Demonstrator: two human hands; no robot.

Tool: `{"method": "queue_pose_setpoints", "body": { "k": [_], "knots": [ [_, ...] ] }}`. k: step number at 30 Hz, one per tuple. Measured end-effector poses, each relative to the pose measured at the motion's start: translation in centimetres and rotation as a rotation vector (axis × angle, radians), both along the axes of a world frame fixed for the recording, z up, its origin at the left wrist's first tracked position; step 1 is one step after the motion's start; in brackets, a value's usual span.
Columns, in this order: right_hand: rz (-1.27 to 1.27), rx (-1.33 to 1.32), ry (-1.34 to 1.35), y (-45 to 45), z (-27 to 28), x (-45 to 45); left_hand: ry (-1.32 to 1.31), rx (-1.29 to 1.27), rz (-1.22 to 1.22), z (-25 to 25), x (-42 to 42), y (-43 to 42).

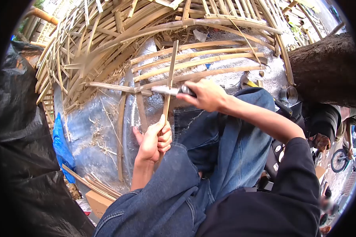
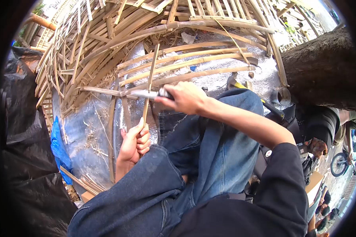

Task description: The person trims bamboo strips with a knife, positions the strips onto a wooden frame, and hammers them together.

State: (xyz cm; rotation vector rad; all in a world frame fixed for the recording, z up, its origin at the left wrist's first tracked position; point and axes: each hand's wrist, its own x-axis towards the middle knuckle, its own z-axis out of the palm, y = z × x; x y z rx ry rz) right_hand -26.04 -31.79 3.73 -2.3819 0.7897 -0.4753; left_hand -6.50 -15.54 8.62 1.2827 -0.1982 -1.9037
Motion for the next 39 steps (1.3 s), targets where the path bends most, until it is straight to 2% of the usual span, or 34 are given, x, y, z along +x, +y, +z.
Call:
{"method": "queue_pose_setpoints", "body": {
  "k": [4, 6, 8, 10, 12, 14, 16, 18, 20, 22, 24, 25, 26, 28, 36, 37, 39],
  "knots": [
    [-0.024, -0.256, 0.04, -2.8, -1.2, -1.0, -0.006, -0.023, -0.066, 0.3, -0.2, 0.2],
    [-0.037, -0.265, -0.005, -2.4, -1.1, -0.8, -0.008, -0.009, -0.062, -0.1, -0.3, 0.2],
    [-0.079, -0.216, 0.174, -1.0, -0.1, -0.4, -0.021, 0.023, -0.04, -0.5, -0.3, 0.4],
    [-0.095, -0.254, 0.172, -1.2, -0.6, -0.6, -0.02, 0.029, -0.051, -0.4, -0.3, 0.1],
    [-0.112, -0.355, 0.037, -1.8, -1.2, -0.8, -0.052, -0.021, -0.062, -0.1, -0.6, -0.3],
    [-0.095, -0.396, 0.04, -2.4, -2.1, -0.9, -0.074, -0.009, -0.06, 0.1, -0.8, -0.4],
    [-0.023, -0.567, 0.078, -3.4, -2.2, -1.0, -0.097, -0.001, -0.059, 0.2, -0.7, -0.5],
    [0.007, -0.533, 0.1, -3.6, -0.9, -1.1, -0.111, 0.021, -0.04, -0.1, -0.9, -0.7],
    [-0.003, -0.207, 0.254, -3.0, 1.8, -0.4, -0.049, -0.004, -0.034, -0.1, -0.5, -0.5],
    [-0.009, -0.108, 0.014, -2.4, 0.6, -0.1, 0.062, -0.014, -0.036, 0.1, -0.3, 0.0],
    [0.071, -0.098, 0.026, -1.8, 0.6, -0.2, 0.056, -0.01, -0.044, 0.1, -0.1, 0.3],
    [0.094, -0.218, 0.089, -2.1, 0.7, -0.5, 0.046, 0.007, -0.041, 0.0, -0.2, 0.5],
    [-0.027, -0.264, 0.082, -2.6, 0.8, -0.9, 0.038, 0.03, -0.048, -0.1, -0.3, 0.6],
    [-0.027, -0.305, 0.086, -5.6, -0.4, -2.3, -0.003, 0.033, -0.088, 0.5, -0.8, 0.1],
    [-0.034, -0.495, 0.15, -5.9, -1.0, -3.4, -0.059, 0.004, -0.111, -0.2, -1.4, -0.8],
    [-0.034, -0.496, 0.148, -5.9, -1.0, -3.3, -0.051, 0.007, -0.114, 0.0, -1.3, -0.7],
    [-0.05, -0.208, 0.055, -5.4, -0.5, -3.0, -0.053, 0.019, -0.106, 0.3, -1.2, -0.4]
  ]
}}
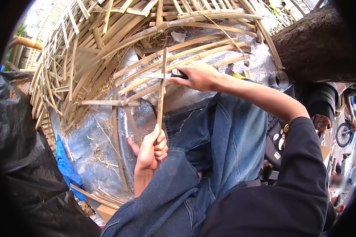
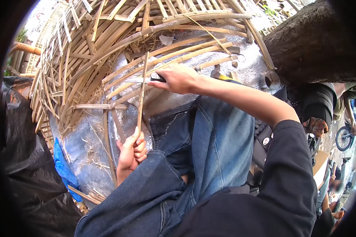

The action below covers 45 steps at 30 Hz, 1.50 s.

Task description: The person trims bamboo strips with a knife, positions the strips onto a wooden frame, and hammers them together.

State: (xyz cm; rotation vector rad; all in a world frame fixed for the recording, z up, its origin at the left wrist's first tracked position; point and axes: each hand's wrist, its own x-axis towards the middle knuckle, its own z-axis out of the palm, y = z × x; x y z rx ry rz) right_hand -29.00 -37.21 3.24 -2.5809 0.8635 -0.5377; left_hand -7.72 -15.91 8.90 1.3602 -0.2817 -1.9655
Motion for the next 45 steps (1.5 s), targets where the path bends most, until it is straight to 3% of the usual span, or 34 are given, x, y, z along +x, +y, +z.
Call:
{"method": "queue_pose_setpoints", "body": {
  "k": [2, 3, 6, 10, 12, 13, 16, 17, 21, 23, 26, 27, 29, 30, 31, 33, 35, 37, 41, 43, 45],
  "knots": [
    [0.012, 0.171, 0.05, 0.1, 1.2, -0.3, 0.006, 0.003, -0.003, -0.1, 0.1, 0.4],
    [0.007, 0.128, 0.213, -1.1, 1.8, -0.6, 0.021, 0.015, -0.011, -0.2, 0.1, 0.5],
    [-0.044, -0.125, 0.075, -2.8, 0.7, -1.6, 0.004, 0.012, -0.007, 0.3, -0.4, -0.3],
    [-0.102, -0.231, 0.125, -3.0, -1.0, -1.1, 0.013, -0.01, 0.018, -0.2, 0.0, -0.2],
    [-0.288, -0.229, 0.121, -4.4, -2.0, -1.2, 0.019, -0.006, 0.027, -0.2, 0.6, 0.2],
    [-0.348, -0.093, 0.188, -4.8, 0.2, -1.8, 0.016, -0.003, 0.023, -0.1, 0.6, 0.7],
    [-0.409, 0.135, -0.097, -5.0, 2.7, -3.3, 0.056, -0.016, 0.038, 0.6, 0.9, 0.6],
    [-0.44, 0.031, -0.145, -5.1, 2.1, -3.4, 0.052, -0.011, 0.035, 0.6, 0.9, 0.8],
    [-0.203, 0.28, -0.091, -2.2, 3.9, -3.1, 0.017, -0.028, -0.014, 0.7, 0.3, 0.1],
    [-0.072, 0.181, -0.034, -0.5, 4.8, -2.7, -0.039, -0.059, -0.047, 1.3, -0.3, 0.0],
    [-0.168, 0.131, -0.075, -1.6, 2.7, -2.3, -0.077, -0.051, -0.09, 1.8, -0.9, -0.1],
    [-0.134, -0.028, -0.046, -2.6, 2.3, -2.5, -0.09, -0.05, -0.093, 1.8, -1.0, 0.1],
    [-0.137, -0.082, -0.132, -2.5, 0.8, -2.3, -0.089, -0.071, -0.092, 1.4, -1.0, -0.1],
    [-0.176, 0.078, -0.146, -0.9, 2.0, -1.9, -0.101, -0.063, -0.087, 1.5, -1.1, -0.1],
    [-0.094, 0.075, -0.011, -0.2, 2.3, -1.7, -0.113, -0.053, -0.087, 1.6, -1.1, -0.1],
    [-0.174, -0.053, -0.135, 0.5, 0.9, -1.4, -0.112, -0.066, -0.087, 1.7, -0.6, 0.0],
    [-0.229, 0.093, 0.007, -1.5, 1.8, -2.2, -0.107, -0.059, -0.08, 1.6, -0.4, 0.5],
    [-0.27, 0.134, -0.014, -0.8, 1.1, -1.0, -0.107, -0.031, -0.076, 1.6, -0.5, 0.0],
    [-0.184, -0.193, 0.017, -3.3, -1.1, -2.0, -0.1, -0.017, -0.08, 1.5, -0.2, 0.2],
    [-0.405, -0.087, 0.131, -5.7, -0.2, -2.9, -0.09, -0.023, -0.056, 1.3, -0.4, 0.9],
    [-0.414, -0.129, -0.068, -5.8, 1.0, -4.3, -0.083, -0.04, -0.04, 1.4, -0.2, 0.7]
  ]
}}
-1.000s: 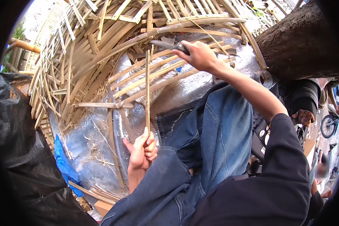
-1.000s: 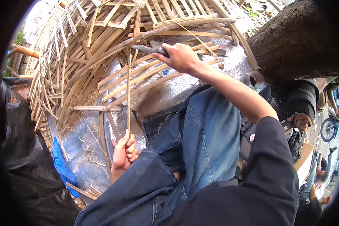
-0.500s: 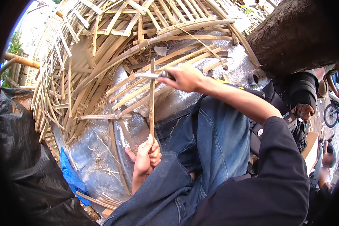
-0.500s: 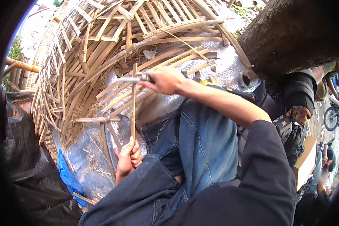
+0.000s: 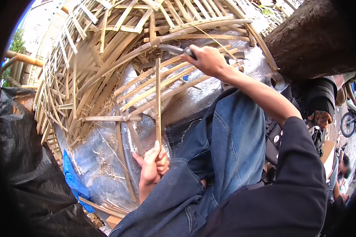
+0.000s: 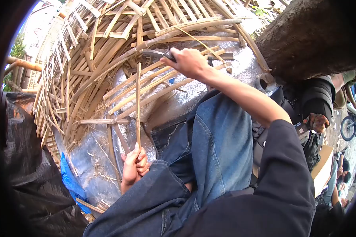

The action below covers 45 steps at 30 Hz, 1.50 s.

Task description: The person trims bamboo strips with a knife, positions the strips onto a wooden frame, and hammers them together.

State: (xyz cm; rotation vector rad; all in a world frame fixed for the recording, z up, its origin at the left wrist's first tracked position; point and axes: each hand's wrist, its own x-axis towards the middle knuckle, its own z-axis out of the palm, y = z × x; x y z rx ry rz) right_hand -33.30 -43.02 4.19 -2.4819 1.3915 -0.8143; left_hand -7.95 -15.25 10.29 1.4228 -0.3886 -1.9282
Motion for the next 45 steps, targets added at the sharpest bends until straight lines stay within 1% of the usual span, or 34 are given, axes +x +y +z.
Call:
{"method": "queue_pose_setpoints", "body": {
  "k": [1, 2, 4, 5, 6, 8, 9, 10, 12, 13, 14, 16, 17, 18, 20, 22, 23, 24, 25, 26, 27, 28, 29, 30, 32, 34, 35, 36, 38, 40, 41, 42, 44, 45],
  "knots": [
    [-0.064, 0.149, -0.105, 0.9, 1.2, 0.1, -0.001, 0.006, -0.001, 0.2, 0.0, -0.1],
    [-0.052, 0.15, -0.103, 2.0, 2.0, 0.5, 0.001, 0.01, -0.004, 0.3, -0.1, 0.0],
    [0.049, 0.264, -0.247, 4.0, 3.1, 1.0, 0.03, 0.001, 0.001, 0.3, -0.2, -0.2],
    [0.176, 0.309, -0.239, 4.7, 2.9, 1.3, 0.028, 0.003, -0.008, 0.4, -0.3, -0.3],
    [0.265, 0.299, -0.146, 5.4, 3.0, 1.5, 0.027, 0.007, -0.024, 0.5, -0.4, -0.4],
    [0.319, 0.111, -0.053, 6.8, 2.5, 2.0, 0.045, 0.006, -0.053, 0.2, -0.3, -0.1],
    [0.288, 0.189, -0.055, 6.1, 1.9, 1.7, 0.065, 0.007, -0.068, 0.1, -0.2, -0.1],
    [0.199, 0.243, -0.14, 3.7, -0.3, 1.7, 0.069, 0.009, -0.078, 0.1, -0.2, -0.3],
    [0.237, 0.138, 0.037, 2.5, 0.1, 0.9, 0.007, 0.0, -0.061, -0.1, -0.5, -0.2],
    [0.276, 0.214, -0.151, 3.4, 0.9, 1.4, 0.046, 0.016, -0.064, -0.1, -0.7, -0.1],
    [0.332, 0.18, -0.065, 4.6, 1.7, 1.6, 0.047, 0.013, -0.066, 0.0, -0.6, -0.1],
    [0.411, 0.213, 0.14, 5.1, 3.0, 1.7, 0.046, 0.016, -0.058, 0.2, -0.4, -0.1],
    [0.135, -0.112, -0.054, 2.0, -2.6, 1.6, 0.035, 0.022, -0.066, 0.5, -0.3, 0.0],
    [-0.068, 0.216, -0.063, 0.4, 0.7, 0.2, 0.039, 0.028, -0.069, 0.6, -0.4, 0.5],
    [-0.149, 0.341, -0.045, -1.9, 1.6, -2.6, 0.095, -0.042, -0.084, 1.0, -0.1, 0.4],
    [-0.096, 0.062, -0.038, 0.2, 2.2, -2.5, 0.065, -0.016, -0.021, 0.5, 0.2, 0.8],
    [-0.024, 0.273, -0.163, 1.4, 3.2, -2.6, 0.081, -0.002, -0.002, 0.2, 0.7, 0.9],
    [-0.005, 0.388, -0.221, 2.6, 4.3, -2.3, 0.097, -0.008, 0.009, -0.2, 1.0, 0.4],
    [0.036, 0.376, -0.243, 3.3, 4.7, -2.4, 0.154, -0.017, 0.026, -0.1, 1.1, 0.2],
    [0.083, 0.369, -0.275, 4.0, 4.8, -2.3, 0.141, -0.021, 0.03, -0.4, 1.3, 0.2],
    [0.017, 0.551, -0.285, 4.7, 5.2, -2.1, 0.392, -0.04, 0.026, -1.1, 2.0, 0.3],
    [0.037, 0.597, -0.433, 4.8, 4.8, -1.5, 0.636, -0.066, 0.02, -1.7, 2.8, 0.2],
    [0.05, 0.704, -0.55, 5.3, 4.8, -1.3, 0.836, -0.102, 0.008, -2.3, 3.0, 0.1],
    [0.062, 0.812, -0.66, 6.3, 6.2, -0.7, 0.935, -0.133, 0.016, -2.9, 3.0, 0.2],
    [0.108, 0.91, -0.701, 6.4, 7.5, 0.5, 0.994, -0.165, -0.112, -2.8, 2.4, -0.2],
    [0.249, 0.816, -0.827, 6.6, 9.6, 2.1, 0.948, -0.131, -0.182, -2.3, 1.7, -0.5],
    [0.259, 0.825, -0.892, 6.9, 10.7, 2.6, 1.032, -0.145, -0.224, -2.0, 0.9, -0.6],
    [0.319, 0.899, -0.978, 7.0, 11.4, 2.8, 1.117, -0.16, -0.262, -1.8, 0.3, -0.6],
    [0.462, 0.924, -1.197, 7.3, 11.7, 3.3, 1.136, -0.165, -0.262, -2.4, 0.1, 0.0],
    [0.457, 0.881, -1.206, 8.0, 12.5, 3.4, 1.072, -0.234, -0.317, -2.7, -0.2, 0.4],
    [0.439, 0.835, -1.217, 8.4, 13.0, 3.4, 1.023, -0.333, -0.338, -3.1, -0.3, 0.5],
    [0.442, 0.838, -1.213, 8.6, 13.3, 3.4, 1.024, -0.336, -0.334, -2.9, -0.4, 0.4],
    [0.368, 0.846, -1.277, 9.0, 13.6, 3.3, 0.946, -0.115, -0.263, -1.7, -0.4, 0.4],
    [0.375, 0.851, -1.277, 8.8, 13.4, 2.9, 0.888, -0.116, -0.166, -0.8, -1.1, 0.2]
  ]
}}
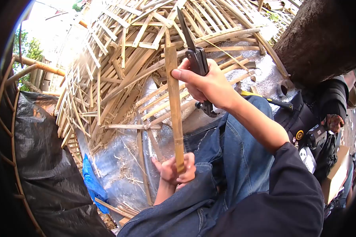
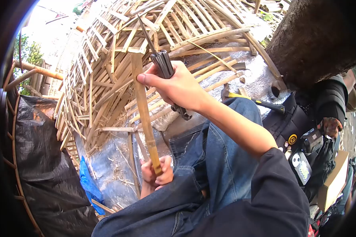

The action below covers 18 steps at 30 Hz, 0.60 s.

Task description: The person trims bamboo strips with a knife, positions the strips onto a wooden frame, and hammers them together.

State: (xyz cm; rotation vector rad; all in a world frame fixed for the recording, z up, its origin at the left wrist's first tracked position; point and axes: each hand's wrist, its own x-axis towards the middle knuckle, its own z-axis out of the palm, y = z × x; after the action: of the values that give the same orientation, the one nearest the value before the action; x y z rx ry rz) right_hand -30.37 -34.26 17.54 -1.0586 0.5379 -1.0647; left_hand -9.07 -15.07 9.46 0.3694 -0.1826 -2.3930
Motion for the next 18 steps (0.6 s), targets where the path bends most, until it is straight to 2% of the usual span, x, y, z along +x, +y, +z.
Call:
{"method": "queue_pose_setpoints", "body": {
  "k": [1, 2, 3, 4, 5, 7, 9, 10, 11, 12, 13, 14, 15, 16, 17, 18],
  "knots": [
    [-0.011, 0.002, 0.009, -0.1, -0.2, 0.1, 0.009, 0.002, -0.011, 0.3, -0.2, 0.1],
    [-0.139, -0.033, 0.078, -0.4, -0.3, 0.4, -0.409, -0.076, 0.125, 0.3, -0.4, 0.2],
    [-0.281, -0.07, 0.161, -0.6, -0.6, 0.3, -0.64, -0.156, 0.178, 0.4, 0.1, 0.2],
    [-0.313, -0.051, 0.197, -1.0, -1.0, 0.1, -0.888, -0.216, 0.211, 0.4, 0.5, 0.1],
    [-0.355, -0.032, 0.237, -1.5, -1.6, -0.2, -0.958, -0.277, 0.169, 0.5, 2.3, 0.1],
    [-0.37, -0.127, 0.356, -2.9, -3.7, -1.3, -1.305, -0.289, 0.293, 0.3, 3.5, 0.5],
    [-0.475, -0.079, 0.445, -3.8, -6.2, -4.5, -1.507, -0.455, 0.22, 1.8, 5.4, 0.7],
    [-0.534, -0.036, 0.499, -4.6, -7.0, -5.5, -1.493, -0.462, 0.223, 2.0, 6.0, 0.7],
    [-0.49, 0.086, 0.718, -5.4, -7.5, -8.2, -1.457, -0.403, 0.302, 2.1, 6.6, 1.1],
    [-0.619, 0.08, 0.849, -7.2, -11.2, -10.3, -1.43, -0.329, 0.392, 2.5, 7.3, 2.0],
    [-0.675, 0.089, 0.938, -5.5, -8.6, -12.4, -1.511, -0.313, 0.36, 4.0, 7.0, 1.8],
    [-0.738, 0.0, 0.95, -6.4, -11.5, -14.5, -1.468, -0.29, 0.373, 4.7, 7.0, 1.7],
    [-0.859, -0.122, 1.102, -7.8, -15.3, -16.7, -1.301, -0.064, 0.512, 4.8, 7.0, 1.7],
    [-0.672, 0.054, 1.024, -8.9, -18.4, -19.8, -1.197, 0.017, 0.62, 5.0, 6.6, 1.6],
    [-0.495, 0.234, 0.969, -9.4, -19.4, -22.1, -1.03, -0.025, 0.633, 4.1, 7.4, 1.6],
    [-0.547, 0.224, 0.997, -10.1, -21.4, -23.6, -0.748, -0.081, 0.632, 3.5, 7.9, 0.9]
  ]
}}
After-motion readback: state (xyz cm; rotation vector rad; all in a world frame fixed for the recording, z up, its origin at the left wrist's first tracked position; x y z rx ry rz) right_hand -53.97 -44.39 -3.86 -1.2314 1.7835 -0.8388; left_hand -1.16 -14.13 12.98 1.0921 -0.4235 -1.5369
